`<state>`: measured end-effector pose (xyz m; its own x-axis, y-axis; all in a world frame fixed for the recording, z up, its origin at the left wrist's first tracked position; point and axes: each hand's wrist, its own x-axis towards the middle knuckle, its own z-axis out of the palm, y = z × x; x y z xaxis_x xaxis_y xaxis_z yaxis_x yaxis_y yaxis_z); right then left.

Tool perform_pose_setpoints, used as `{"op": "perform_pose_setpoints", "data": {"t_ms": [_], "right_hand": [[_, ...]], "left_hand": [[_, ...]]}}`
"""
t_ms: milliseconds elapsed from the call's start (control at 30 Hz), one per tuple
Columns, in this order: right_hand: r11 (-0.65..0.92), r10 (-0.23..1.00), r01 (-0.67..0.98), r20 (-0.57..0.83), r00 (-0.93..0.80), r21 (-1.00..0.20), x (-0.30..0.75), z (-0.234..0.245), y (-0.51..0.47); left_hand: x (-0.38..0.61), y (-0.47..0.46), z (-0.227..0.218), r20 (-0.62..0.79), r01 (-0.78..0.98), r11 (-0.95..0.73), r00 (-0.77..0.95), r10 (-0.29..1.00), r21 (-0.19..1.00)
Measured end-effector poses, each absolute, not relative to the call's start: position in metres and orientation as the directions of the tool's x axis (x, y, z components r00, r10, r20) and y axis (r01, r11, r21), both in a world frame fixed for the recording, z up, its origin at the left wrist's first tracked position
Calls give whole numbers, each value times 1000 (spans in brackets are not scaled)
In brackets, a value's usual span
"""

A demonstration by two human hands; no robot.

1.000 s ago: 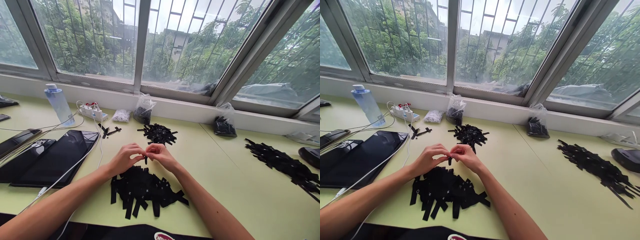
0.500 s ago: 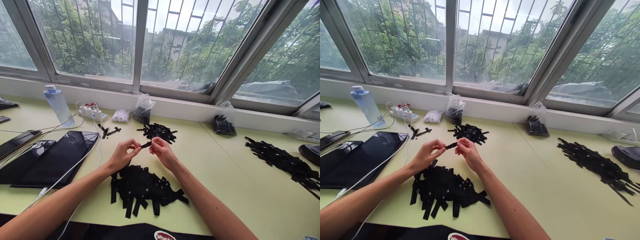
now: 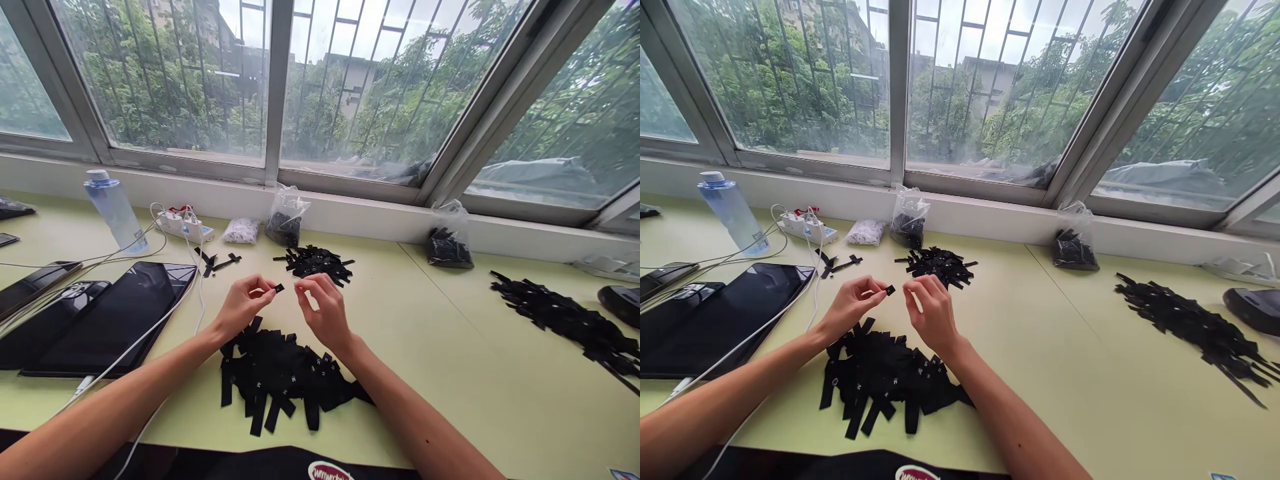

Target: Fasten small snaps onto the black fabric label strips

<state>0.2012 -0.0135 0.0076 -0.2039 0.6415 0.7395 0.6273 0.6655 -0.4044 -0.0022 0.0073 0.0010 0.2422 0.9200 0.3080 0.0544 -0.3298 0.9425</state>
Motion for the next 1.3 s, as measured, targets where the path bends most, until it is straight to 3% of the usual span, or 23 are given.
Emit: {"op": "perform_pose_setpoints", "data": {"t_ms": [167, 300, 500, 700, 867, 1300], "right_hand": [[681, 625, 686, 693, -360, -258, 196, 2, -15], [694, 630, 671, 671, -390, -261, 196, 0, -14], [700, 676, 568, 659, -330, -433, 197, 2, -13], [533, 843, 398, 508, -175, -747, 196, 4, -12], [417, 908, 235, 397, -131, -878, 195, 6, -11], [567, 820, 429, 532, -210, -704, 189, 3, -17]], "left_hand": [[0, 4, 1, 315, 32, -339, 295, 902, 940], [2, 3, -1, 313, 34, -342, 332, 890, 939], [-1, 3, 3, 344, 49, -383, 343, 874, 923], [-2, 5, 5, 355, 18, -387, 358, 864, 922], [1, 3, 0, 348, 41, -389, 369, 862, 920], [0, 6, -6, 443, 130, -502, 323, 837, 855]]}}
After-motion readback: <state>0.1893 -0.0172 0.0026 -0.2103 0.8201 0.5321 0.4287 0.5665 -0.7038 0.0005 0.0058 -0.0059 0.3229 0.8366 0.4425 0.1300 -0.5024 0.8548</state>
